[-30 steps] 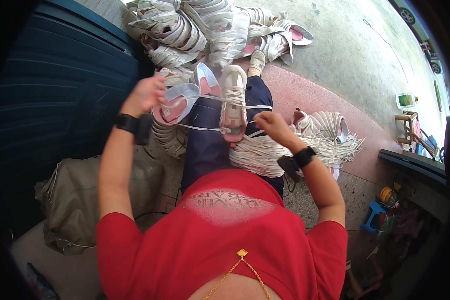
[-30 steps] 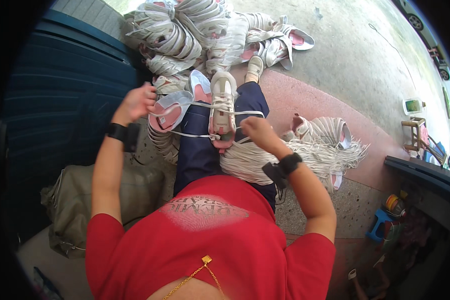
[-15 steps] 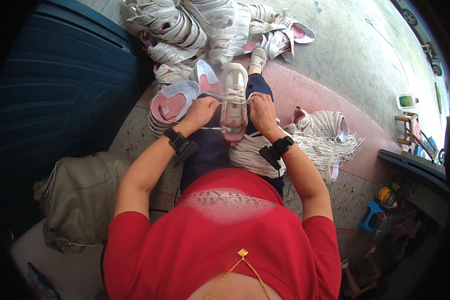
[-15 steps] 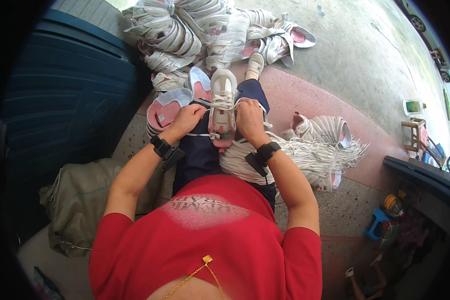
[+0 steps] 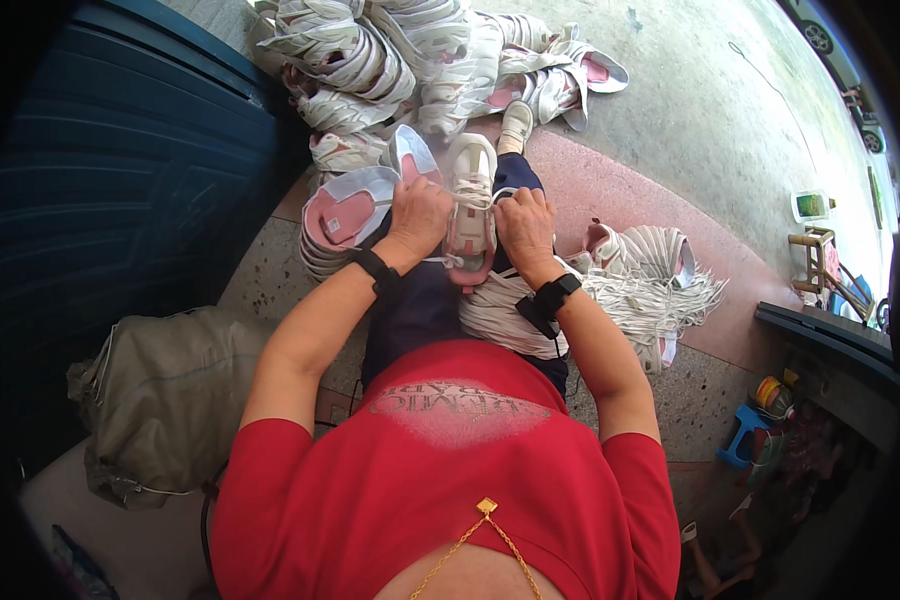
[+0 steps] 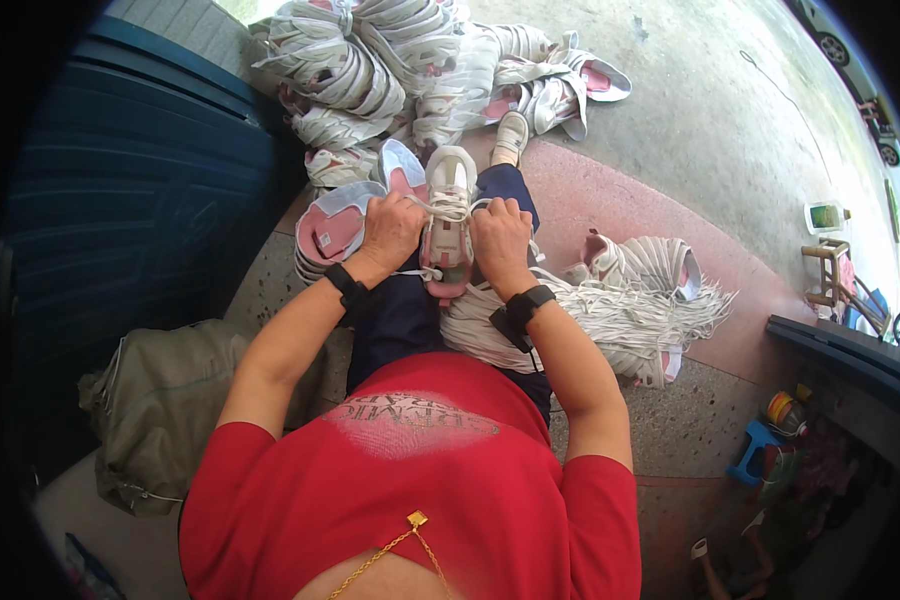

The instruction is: Lacing and bundling shoes in a manufacturing setting.

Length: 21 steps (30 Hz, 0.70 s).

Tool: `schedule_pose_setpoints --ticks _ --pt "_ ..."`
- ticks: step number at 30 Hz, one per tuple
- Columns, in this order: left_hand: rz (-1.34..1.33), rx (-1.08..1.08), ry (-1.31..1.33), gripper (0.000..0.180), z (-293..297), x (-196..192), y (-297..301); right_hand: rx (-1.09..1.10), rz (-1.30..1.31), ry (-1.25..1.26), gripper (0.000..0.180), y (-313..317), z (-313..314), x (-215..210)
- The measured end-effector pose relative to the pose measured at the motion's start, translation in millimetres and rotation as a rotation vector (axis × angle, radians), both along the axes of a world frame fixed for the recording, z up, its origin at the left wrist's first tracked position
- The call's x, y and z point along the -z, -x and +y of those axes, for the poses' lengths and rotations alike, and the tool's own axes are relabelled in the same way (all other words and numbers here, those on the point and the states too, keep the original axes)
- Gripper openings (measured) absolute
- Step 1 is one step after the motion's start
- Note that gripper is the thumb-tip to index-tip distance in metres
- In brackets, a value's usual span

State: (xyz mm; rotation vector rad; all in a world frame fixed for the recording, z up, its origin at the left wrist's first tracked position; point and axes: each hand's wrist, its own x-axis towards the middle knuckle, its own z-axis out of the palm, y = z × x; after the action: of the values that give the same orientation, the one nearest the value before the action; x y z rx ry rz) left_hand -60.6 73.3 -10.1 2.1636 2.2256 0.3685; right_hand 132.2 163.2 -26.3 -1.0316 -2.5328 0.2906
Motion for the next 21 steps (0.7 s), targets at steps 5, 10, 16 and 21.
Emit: schedule_pose_setpoints --ticks 5,10,16,21 --pt "-0.045 -0.205 -0.084 0.020 -14 -1 -28 -0.048 -0.146 0.009 0.018 1 -9 -8" --pt "-0.235 -0.240 0.126 0.012 -12 22 -19 -0.075 -0.085 0.188 0.022 3 -4 2" --pt "-0.184 0.034 -0.192 0.013 15 -10 -26 -0.017 0.302 0.279 0.012 -5 -9 21" --pt "0.005 0.210 0.223 0.013 52 9 -26 0.007 0.312 0.386 0.009 -4 -8 23"
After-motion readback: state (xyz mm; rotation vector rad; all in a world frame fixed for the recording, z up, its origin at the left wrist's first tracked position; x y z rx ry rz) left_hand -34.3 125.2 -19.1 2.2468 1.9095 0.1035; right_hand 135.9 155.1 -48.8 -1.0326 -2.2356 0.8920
